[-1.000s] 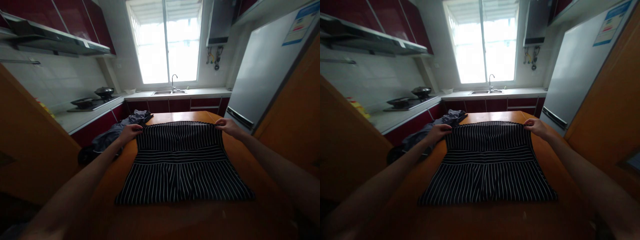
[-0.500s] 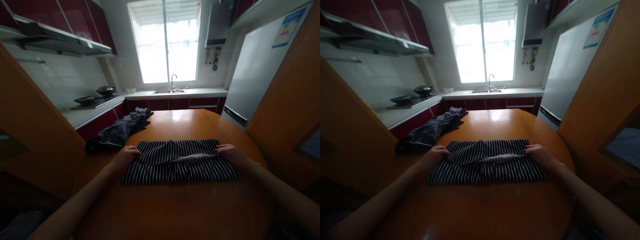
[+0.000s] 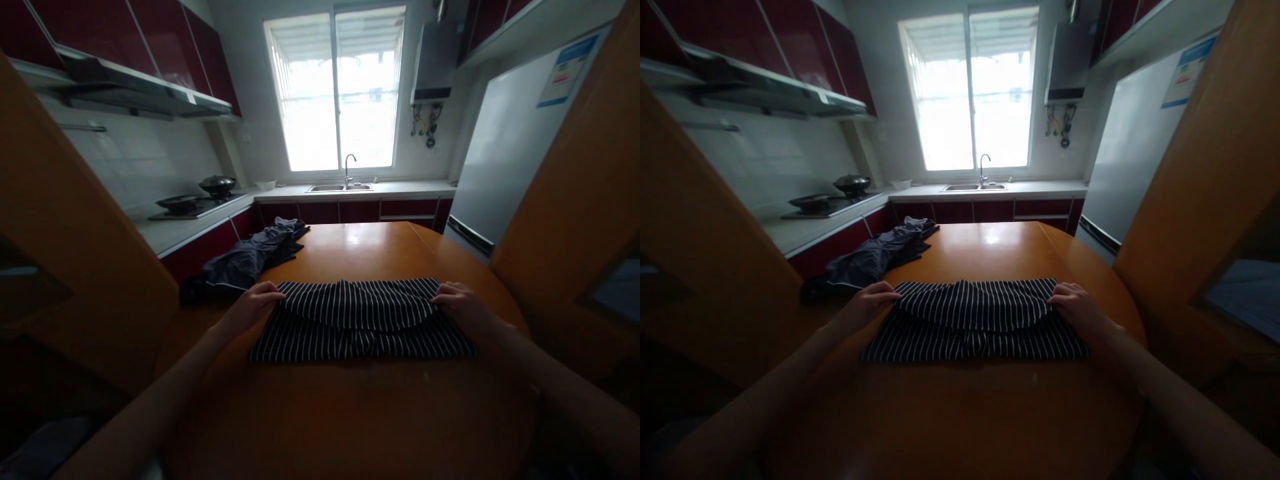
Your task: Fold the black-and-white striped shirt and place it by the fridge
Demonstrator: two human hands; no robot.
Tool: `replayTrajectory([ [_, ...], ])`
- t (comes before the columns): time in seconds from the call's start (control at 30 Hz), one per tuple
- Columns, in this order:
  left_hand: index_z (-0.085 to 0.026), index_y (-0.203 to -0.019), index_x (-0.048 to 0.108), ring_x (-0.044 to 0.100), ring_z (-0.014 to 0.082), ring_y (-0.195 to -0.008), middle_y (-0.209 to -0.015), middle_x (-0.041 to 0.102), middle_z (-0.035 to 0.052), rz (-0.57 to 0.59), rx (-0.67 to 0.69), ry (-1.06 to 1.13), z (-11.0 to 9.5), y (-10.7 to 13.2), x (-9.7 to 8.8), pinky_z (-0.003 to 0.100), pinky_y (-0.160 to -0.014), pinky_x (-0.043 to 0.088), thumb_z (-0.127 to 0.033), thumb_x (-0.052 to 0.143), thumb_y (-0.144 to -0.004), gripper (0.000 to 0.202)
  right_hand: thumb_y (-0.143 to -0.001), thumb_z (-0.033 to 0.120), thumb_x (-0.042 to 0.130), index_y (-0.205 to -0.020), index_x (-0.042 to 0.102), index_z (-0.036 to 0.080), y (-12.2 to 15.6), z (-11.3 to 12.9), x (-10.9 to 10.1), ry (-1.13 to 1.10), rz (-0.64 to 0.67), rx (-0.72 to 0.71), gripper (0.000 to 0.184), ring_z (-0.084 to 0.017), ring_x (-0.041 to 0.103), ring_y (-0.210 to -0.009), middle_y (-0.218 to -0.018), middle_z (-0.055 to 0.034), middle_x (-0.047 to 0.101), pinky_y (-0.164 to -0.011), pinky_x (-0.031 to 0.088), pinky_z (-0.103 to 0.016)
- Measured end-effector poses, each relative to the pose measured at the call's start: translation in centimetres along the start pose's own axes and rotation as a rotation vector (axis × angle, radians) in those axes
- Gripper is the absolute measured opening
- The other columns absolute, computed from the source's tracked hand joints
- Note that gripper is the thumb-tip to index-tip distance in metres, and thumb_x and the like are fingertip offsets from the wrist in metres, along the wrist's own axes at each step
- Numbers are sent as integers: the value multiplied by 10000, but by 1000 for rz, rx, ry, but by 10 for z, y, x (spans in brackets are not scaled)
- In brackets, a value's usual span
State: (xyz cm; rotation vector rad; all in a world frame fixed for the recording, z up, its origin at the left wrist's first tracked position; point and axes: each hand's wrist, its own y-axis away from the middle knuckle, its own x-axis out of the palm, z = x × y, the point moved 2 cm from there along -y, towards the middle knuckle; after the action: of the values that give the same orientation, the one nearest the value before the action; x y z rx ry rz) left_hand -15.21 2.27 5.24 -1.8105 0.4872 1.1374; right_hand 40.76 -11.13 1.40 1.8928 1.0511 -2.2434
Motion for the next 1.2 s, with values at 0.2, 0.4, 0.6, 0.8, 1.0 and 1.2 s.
replayTrajectory([
  [0.2,-226,-998,751,605,169,-868,-959,652,48,244,-16,-114,-12,18,15,295,-834,479,-229,495,-1009,256,-881,88,556,-979,750,247,9,4,12,26,74,-16,269,-221,622,-918,-970,-58,685,-851,477,-384],
  [0.4,-269,-1371,581,544,239,-1169,-1237,607,68,264,46,-253,-20,1,26,393,-1063,418,-37,634,-828,592,-843,91,602,-1325,640,278,-9,38,11,31,93,-106,519,-268,574,-1126,-1201,-81,654,-983,450,-456],
  [0.6,-227,-1153,712,598,162,-923,-1019,617,46,314,102,-34,-28,-15,20,262,-865,474,-42,543,-887,365,-992,204,495,-1067,759,263,-19,58,1,-163,148,-120,281,-183,589,-838,-904,-58,646,-763,476,-309],
  [0.8,-253,-1184,730,603,146,-879,-966,608,40,380,24,113,-38,-5,11,222,-804,457,-76,525,-907,387,-1022,308,474,-1065,769,281,-7,48,-7,-277,154,-32,299,-174,581,-821,-882,-55,631,-732,442,-290],
  [1.0,-273,-1163,747,623,144,-820,-940,642,29,586,-56,163,-43,-5,2,219,-753,466,-307,598,-962,252,-987,392,536,-1127,756,244,-3,64,-12,-394,448,62,300,-194,606,-853,-956,-70,660,-763,465,-309],
  [1.2,-202,-1113,750,653,185,-935,-1026,691,66,238,-161,138,-45,-66,26,280,-874,490,-339,483,-1012,316,-1003,486,454,-894,761,191,-65,59,-12,-543,324,184,440,-186,633,-776,-882,-64,701,-738,504,-303],
])
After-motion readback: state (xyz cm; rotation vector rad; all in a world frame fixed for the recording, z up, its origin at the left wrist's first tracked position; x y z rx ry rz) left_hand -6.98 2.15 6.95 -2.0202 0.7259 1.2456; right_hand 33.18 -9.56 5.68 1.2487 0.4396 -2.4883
